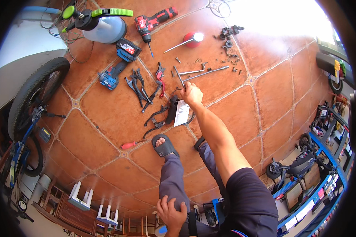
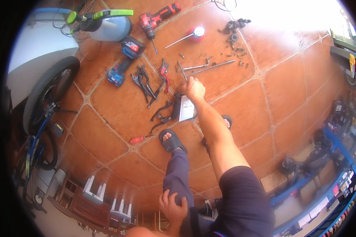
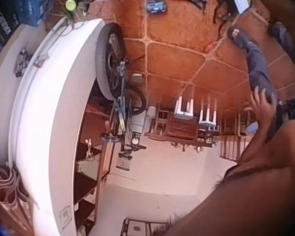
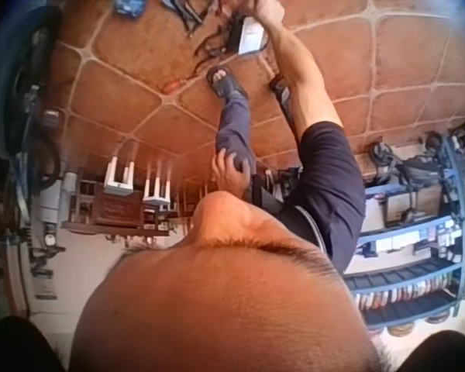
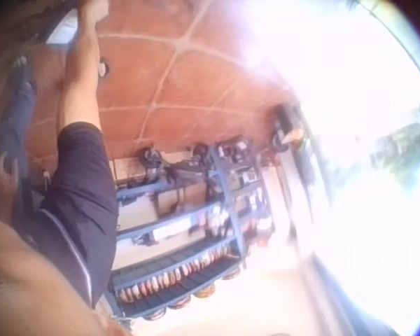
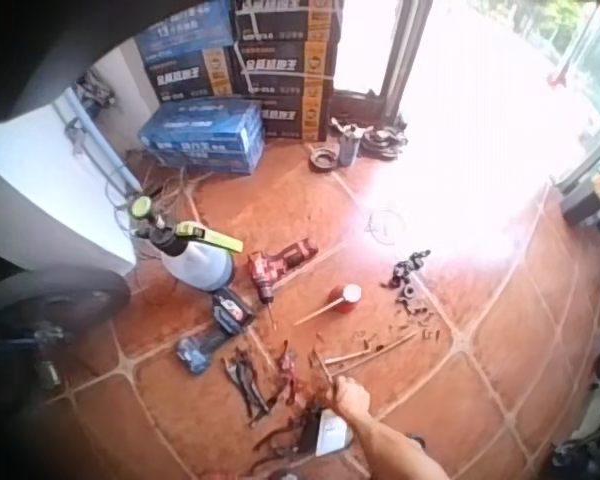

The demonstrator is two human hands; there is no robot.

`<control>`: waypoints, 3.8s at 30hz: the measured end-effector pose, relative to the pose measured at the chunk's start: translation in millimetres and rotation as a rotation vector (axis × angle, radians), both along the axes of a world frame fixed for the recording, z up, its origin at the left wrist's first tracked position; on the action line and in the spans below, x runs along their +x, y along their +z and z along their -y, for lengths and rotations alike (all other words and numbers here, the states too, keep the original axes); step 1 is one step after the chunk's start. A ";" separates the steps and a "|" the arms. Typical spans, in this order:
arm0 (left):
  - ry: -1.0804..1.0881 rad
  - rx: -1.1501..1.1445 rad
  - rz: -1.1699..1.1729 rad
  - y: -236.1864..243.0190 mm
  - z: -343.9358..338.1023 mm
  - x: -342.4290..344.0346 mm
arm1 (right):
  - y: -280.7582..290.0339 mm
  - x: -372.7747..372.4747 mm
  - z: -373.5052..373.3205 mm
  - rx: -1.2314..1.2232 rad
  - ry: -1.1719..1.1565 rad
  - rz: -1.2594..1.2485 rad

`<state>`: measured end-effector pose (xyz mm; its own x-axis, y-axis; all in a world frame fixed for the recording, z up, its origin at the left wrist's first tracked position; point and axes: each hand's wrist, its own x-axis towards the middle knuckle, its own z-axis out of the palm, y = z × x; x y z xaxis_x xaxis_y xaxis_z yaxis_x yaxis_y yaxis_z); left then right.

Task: The person gathers tools inside a workshop, then moves outside to an electric scooter. They use a hex key to loosen and tighten screws on the scooter's deck and seat area, then remove the deck cover.

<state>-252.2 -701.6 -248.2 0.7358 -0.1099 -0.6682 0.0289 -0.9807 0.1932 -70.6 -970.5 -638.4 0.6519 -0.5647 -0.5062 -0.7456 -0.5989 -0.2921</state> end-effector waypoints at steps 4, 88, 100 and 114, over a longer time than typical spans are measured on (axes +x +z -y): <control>-0.037 0.049 -0.002 1.4 1.7 -13.5 | 61.6 -16.0 45.2 -0.011 0.048 0.094; 2.351 -0.843 0.507 178.8 960.5 -32.9 | 521.2 271.6 868.3 0.521 1.261 0.040; 2.744 -1.002 0.323 164.9 859.1 -257.2 | 579.5 136.0 596.1 0.146 1.513 0.153; 2.673 -0.937 0.525 186.6 409.7 -305.5 | 580.8 48.4 173.9 0.178 1.946 -0.144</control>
